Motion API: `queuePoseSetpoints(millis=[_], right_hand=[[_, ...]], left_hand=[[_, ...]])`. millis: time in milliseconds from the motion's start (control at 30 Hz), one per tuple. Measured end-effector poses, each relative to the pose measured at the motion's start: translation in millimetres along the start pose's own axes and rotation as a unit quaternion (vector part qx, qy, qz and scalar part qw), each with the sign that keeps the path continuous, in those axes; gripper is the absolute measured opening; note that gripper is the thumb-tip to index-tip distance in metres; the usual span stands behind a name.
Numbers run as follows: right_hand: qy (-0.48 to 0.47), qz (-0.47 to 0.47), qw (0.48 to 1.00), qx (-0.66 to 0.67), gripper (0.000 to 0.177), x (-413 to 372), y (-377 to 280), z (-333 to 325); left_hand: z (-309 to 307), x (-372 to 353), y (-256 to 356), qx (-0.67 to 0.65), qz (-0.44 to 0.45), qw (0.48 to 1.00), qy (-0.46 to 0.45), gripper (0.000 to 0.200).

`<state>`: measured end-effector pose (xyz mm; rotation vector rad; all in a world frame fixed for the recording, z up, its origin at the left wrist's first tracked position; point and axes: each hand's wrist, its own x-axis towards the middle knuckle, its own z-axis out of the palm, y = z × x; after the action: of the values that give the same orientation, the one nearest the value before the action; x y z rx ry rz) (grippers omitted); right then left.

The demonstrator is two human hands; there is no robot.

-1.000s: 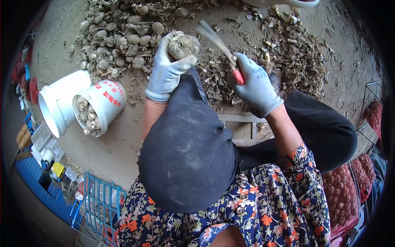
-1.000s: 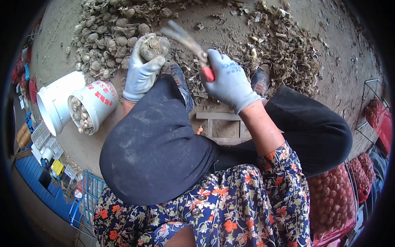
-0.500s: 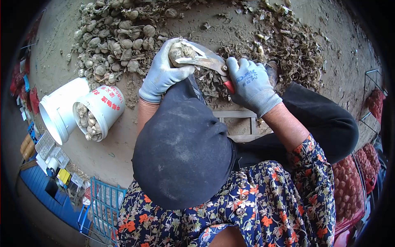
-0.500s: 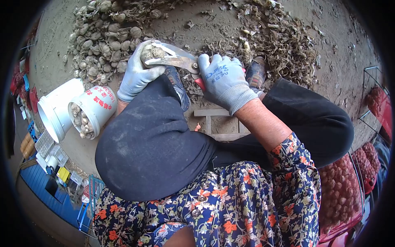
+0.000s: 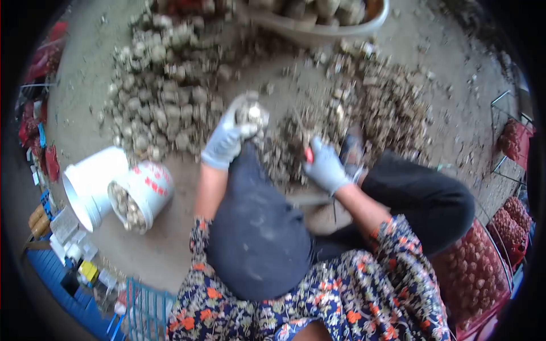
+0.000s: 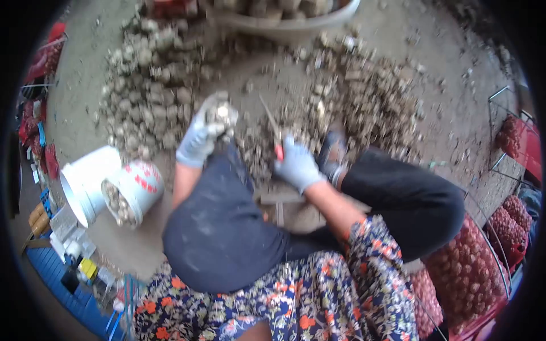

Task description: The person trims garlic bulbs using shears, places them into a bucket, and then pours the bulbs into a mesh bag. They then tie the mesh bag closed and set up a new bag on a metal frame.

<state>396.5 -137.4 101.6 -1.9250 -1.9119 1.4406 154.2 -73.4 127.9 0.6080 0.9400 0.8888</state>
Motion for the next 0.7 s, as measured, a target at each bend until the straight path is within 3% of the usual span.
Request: queuePoseSetpoints(millis=[33,67,100,133,200,267,333,400,467,533,567,667,700], right_hand=[[-0.017,-0.008,1.000,-0.013,0.040,4,12,6],[-0.009,-0.001,1.000,-0.017,0.038,14,-3,-22],[-0.020,0.025,0.999,0.014,0.033,3,8,2],[-0.029,0.046,0.998,0.011,0.033,2,5,1],[-0.044,0.045,0.998,0.010,0.039,1,-1,0],[-0.070,0.046,0.996,0.006,0.041,1,-12,-7],[-0.099,0.059,0.993,-0.002,0.044,4,-15,-9],[-0.098,0.057,0.994,-0.002,0.044,5,-13,-6],[-0.103,0.072,0.992,0.010,0.046,4,-15,-9],[-0.089,0.075,0.993,0.014,0.046,6,-9,-4],[-0.089,0.062,0.994,0.006,0.045,7,-6,-4],[-0.081,0.066,0.995,-0.007,0.040,9,1,-3],[-0.073,0.072,0.995,-0.006,0.037,9,-1,-4]], left_hand=[[4,18,13,0.006,0.028,1.000,-0.011,0.062],[10,30,23,0.007,0.048,0.999,-0.014,0.059],[29,47,41,0.020,0.184,0.983,0.000,0.051],[57,62,68,-0.002,0.269,0.963,-0.009,0.042],[86,100,112,0.094,0.423,0.901,0.000,0.034],[124,142,146,0.259,0.599,0.751,0.101,0.027],[146,198,173,0.380,0.731,0.535,0.190,0.025],[162,219,192,0.707,0.433,0.538,0.151,0.042],[164,244,181,0.785,0.264,0.550,0.106,0.040],[167,230,184,0.744,0.294,0.586,0.129,0.036],[163,232,180,0.708,0.401,0.560,0.156,0.036],[134,199,149,0.608,0.637,0.423,0.212,0.029],[126,162,143,0.539,0.728,0.308,0.293,0.032]])
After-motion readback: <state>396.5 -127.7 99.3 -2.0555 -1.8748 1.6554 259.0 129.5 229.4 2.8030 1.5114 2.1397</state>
